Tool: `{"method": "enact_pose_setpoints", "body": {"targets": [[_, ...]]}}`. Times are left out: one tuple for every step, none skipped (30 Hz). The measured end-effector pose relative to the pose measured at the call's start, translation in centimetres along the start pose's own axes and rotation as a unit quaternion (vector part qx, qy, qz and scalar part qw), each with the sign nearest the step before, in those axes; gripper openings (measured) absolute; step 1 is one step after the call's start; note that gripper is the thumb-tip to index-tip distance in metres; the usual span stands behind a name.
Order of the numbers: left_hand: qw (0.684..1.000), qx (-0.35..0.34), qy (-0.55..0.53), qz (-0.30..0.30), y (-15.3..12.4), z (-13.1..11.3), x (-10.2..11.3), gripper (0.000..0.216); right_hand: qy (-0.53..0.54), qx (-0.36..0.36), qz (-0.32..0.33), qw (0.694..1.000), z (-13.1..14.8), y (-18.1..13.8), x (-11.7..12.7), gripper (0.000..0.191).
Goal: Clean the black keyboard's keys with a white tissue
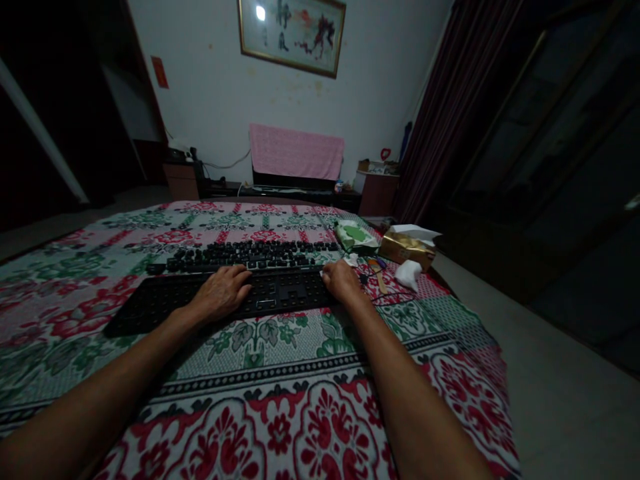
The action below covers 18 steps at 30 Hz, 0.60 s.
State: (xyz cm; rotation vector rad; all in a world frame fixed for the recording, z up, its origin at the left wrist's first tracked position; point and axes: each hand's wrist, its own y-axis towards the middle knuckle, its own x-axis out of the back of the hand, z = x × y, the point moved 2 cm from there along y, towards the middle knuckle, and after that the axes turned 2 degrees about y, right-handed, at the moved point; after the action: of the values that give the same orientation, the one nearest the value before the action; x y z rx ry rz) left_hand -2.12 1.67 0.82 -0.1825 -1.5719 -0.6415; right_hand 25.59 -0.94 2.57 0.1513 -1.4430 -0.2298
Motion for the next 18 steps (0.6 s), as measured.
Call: {"method": "enact_pose_setpoints", "body": {"targets": [[1.0, -0.001, 0.001, -0.001, 0.0, 0.0, 0.0, 0.039, -0.012, 0.007, 0.001, 1.0, 0.3, -0.1, 0.2, 0.028], [1.0, -0.002, 0.002, -0.002, 0.0, 0.0, 0.0, 0.04, -0.025, 0.013, 0.0, 1.0, 0.6, -0.2, 0.4, 0.028], [1.0, -0.002, 0.004, -0.002, 0.0, 0.0, 0.0, 0.04, -0.036, 0.015, 0.002, 0.999, 0.8, -0.2, 0.6, 0.028], [1.0, -0.001, 0.007, -0.002, 0.0, 0.0, 0.0, 0.04, -0.043, 0.015, 0.011, 0.999, 1.0, -0.3, 0.8, 0.028], [1.0, -0.001, 0.01, -0.002, 0.0, 0.0, 0.0, 0.04, -0.045, 0.015, 0.025, 0.999, 1.2, -0.2, 0.9, 0.027], [1.0, -0.002, 0.012, -0.003, 0.0, 0.0, 0.0, 0.04, -0.042, 0.015, 0.041, 0.998, 1.3, -0.2, 1.1, 0.027], [1.0, -0.004, 0.013, -0.004, 0.0, 0.0, 0.0, 0.04, -0.035, 0.016, 0.057, 0.998, 1.4, -0.2, 1.3, 0.026], [1.0, -0.006, 0.014, -0.004, 0.0, 0.0, 0.0, 0.04, -0.028, 0.018, 0.073, 0.997, 1.4, -0.2, 1.5, 0.026], [1.0, -0.008, 0.014, -0.004, 0.0, 0.0, 0.0, 0.04, -0.021, 0.021, 0.086, 0.996, 1.3, -0.2, 1.7, 0.026], [1.0, -0.009, 0.013, -0.004, -0.1, 0.0, 0.0, 0.04, -0.015, 0.027, 0.095, 0.995, 1.1, -0.2, 2.0, 0.025], [1.0, -0.008, 0.012, -0.004, -0.1, 0.0, 0.0, 0.039, -0.008, 0.03, 0.108, 0.994, 0.9, -0.3, 2.2, 0.024], [1.0, -0.008, 0.012, -0.004, -0.1, 0.0, 0.1, 0.039, 0.003, 0.034, 0.128, 0.991, 0.6, -0.3, 2.5, 0.021], [1.0, -0.007, 0.011, -0.006, -0.1, 0.0, 0.1, 0.039, 0.018, 0.036, 0.153, 0.987, 0.2, -0.4, 2.6, 0.02], [1.0, -0.008, 0.01, -0.009, -0.1, 0.0, 0.1, 0.039, 0.036, 0.031, 0.177, 0.983, -0.2, -0.4, 2.8, 0.02], [1.0, -0.008, 0.009, -0.01, 0.0, -0.1, 0.1, 0.039, 0.054, 0.025, 0.188, 0.98, -0.7, -0.4, 2.9, 0.023], [1.0, -0.01, 0.009, -0.011, 0.0, -0.1, 0.1, 0.039, 0.066, 0.012, 0.178, 0.982, -1.1, -0.3, 3.0, 0.024], [1.0, -0.011, 0.009, -0.011, 0.0, -0.1, 0.1, 0.04, 0.072, 0.002, 0.147, 0.986, -1.5, -0.2, 3.1, 0.025], [1.0, -0.012, 0.009, -0.01, 0.0, -0.1, 0.1, 0.04, 0.076, -0.004, 0.107, 0.991, -1.8, 0.0, 3.1, 0.025]]}}
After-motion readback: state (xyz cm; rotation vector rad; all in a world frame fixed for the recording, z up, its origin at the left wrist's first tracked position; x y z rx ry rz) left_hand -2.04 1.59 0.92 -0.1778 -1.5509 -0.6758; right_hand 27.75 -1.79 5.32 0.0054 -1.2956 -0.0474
